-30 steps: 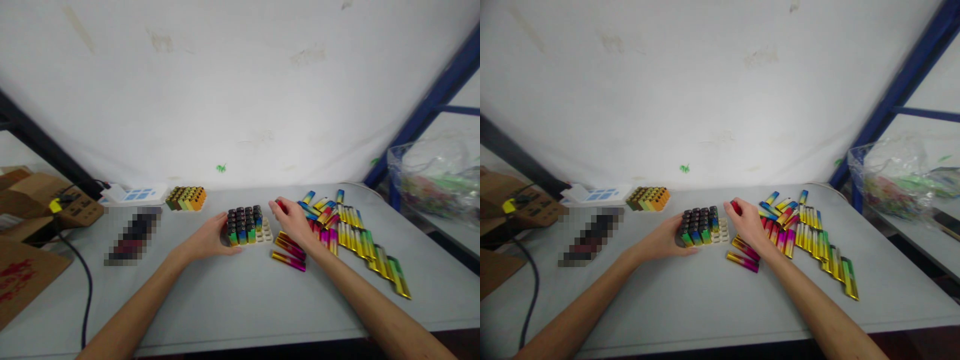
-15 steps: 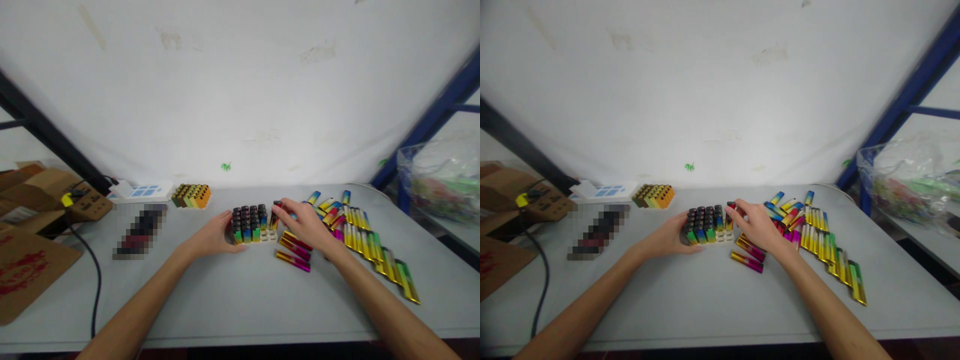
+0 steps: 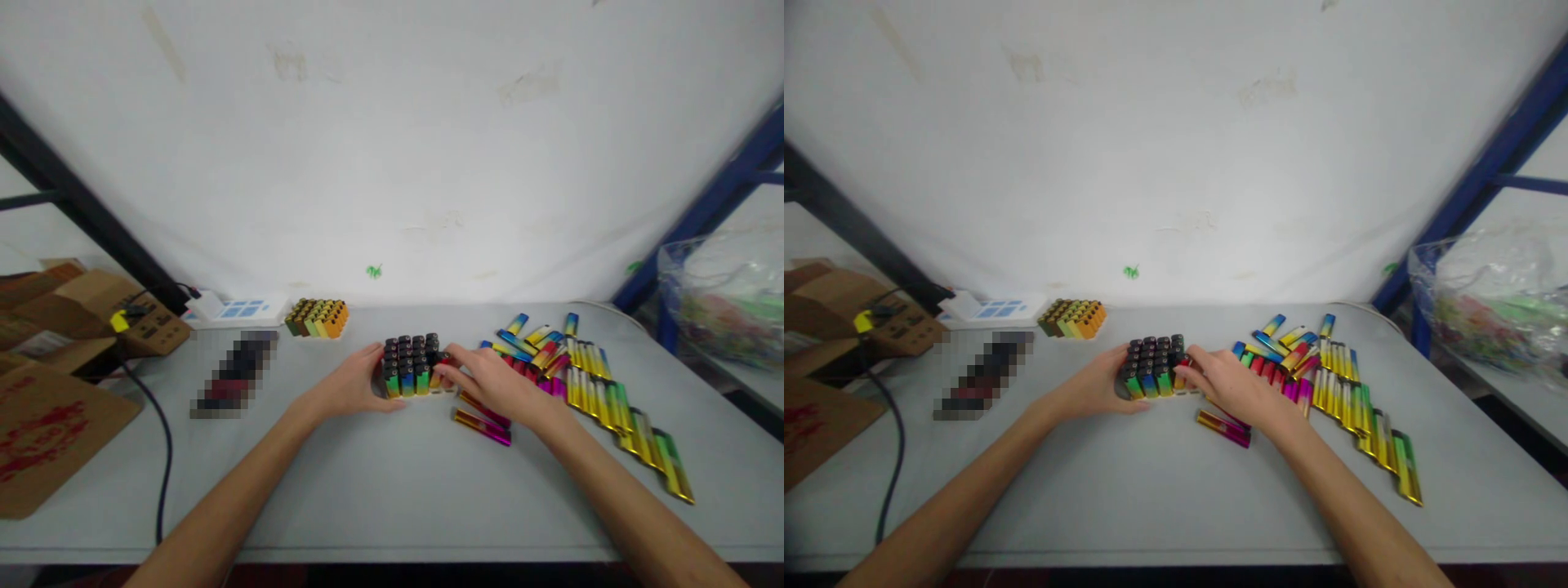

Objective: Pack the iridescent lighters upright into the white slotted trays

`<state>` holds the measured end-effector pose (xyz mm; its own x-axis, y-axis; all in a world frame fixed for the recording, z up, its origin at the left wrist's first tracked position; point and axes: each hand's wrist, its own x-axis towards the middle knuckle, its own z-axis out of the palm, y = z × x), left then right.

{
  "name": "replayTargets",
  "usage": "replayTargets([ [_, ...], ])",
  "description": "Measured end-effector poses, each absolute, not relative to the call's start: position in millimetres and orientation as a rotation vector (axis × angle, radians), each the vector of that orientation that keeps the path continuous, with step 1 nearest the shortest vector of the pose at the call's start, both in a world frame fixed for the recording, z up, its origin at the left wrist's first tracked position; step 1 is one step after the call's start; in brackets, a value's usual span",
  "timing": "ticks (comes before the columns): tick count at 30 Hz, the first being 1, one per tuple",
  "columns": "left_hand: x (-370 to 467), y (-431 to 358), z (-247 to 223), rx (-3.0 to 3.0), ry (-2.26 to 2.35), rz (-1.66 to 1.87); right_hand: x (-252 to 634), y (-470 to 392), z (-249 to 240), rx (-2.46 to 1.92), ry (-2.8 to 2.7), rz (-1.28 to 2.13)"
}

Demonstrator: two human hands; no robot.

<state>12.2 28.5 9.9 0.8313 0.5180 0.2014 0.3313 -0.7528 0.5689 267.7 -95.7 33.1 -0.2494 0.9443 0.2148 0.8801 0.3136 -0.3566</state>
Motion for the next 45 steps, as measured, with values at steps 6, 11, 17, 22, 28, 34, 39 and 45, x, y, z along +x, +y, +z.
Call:
replayTargets([
  [6, 12.5, 27.2, 12.2, 2.487, 0.628, 0.449, 272.5, -93.4, 35.7, -1.598, -2.215, 0.221],
  [11, 13.0, 26.5, 13.3, 2.482, 0.623, 0.457, 267.5, -92.3, 31.6, -1.567, -2.236, 0.175],
  [17, 12.7, 26.5, 12.9, 2.482, 0.634, 0.459, 267.5, -92.8, 29.8, -1.547, -2.375, 0.209],
  [22, 12.2, 26.1, 12.9, 2.495, 0.643, 0.445, 302.5, -88.1, 33.2, -1.597, -2.230, 0.216],
  [28, 12.5, 26.3, 12.7, 2.487, 0.650, 0.443, 351.5, -80.5, 8.2, -2.026, -2.084, -0.043],
  [34, 12.7, 26.9, 11.9, 2.496, 0.657, 0.433, 365.2, -74.1, -0.3, -2.148, -2.024, 0.070],
  [39, 12.4, 26.7, 12.2, 2.488, 0.651, 0.442, 364.5, -73.0, 3.2, -2.101, -2.011, 0.123],
  [45, 12.4, 26.4, 12.4, 2.482, 0.651, 0.445, 355.3, -74.9, 12.6, -1.891, -1.821, -0.011],
])
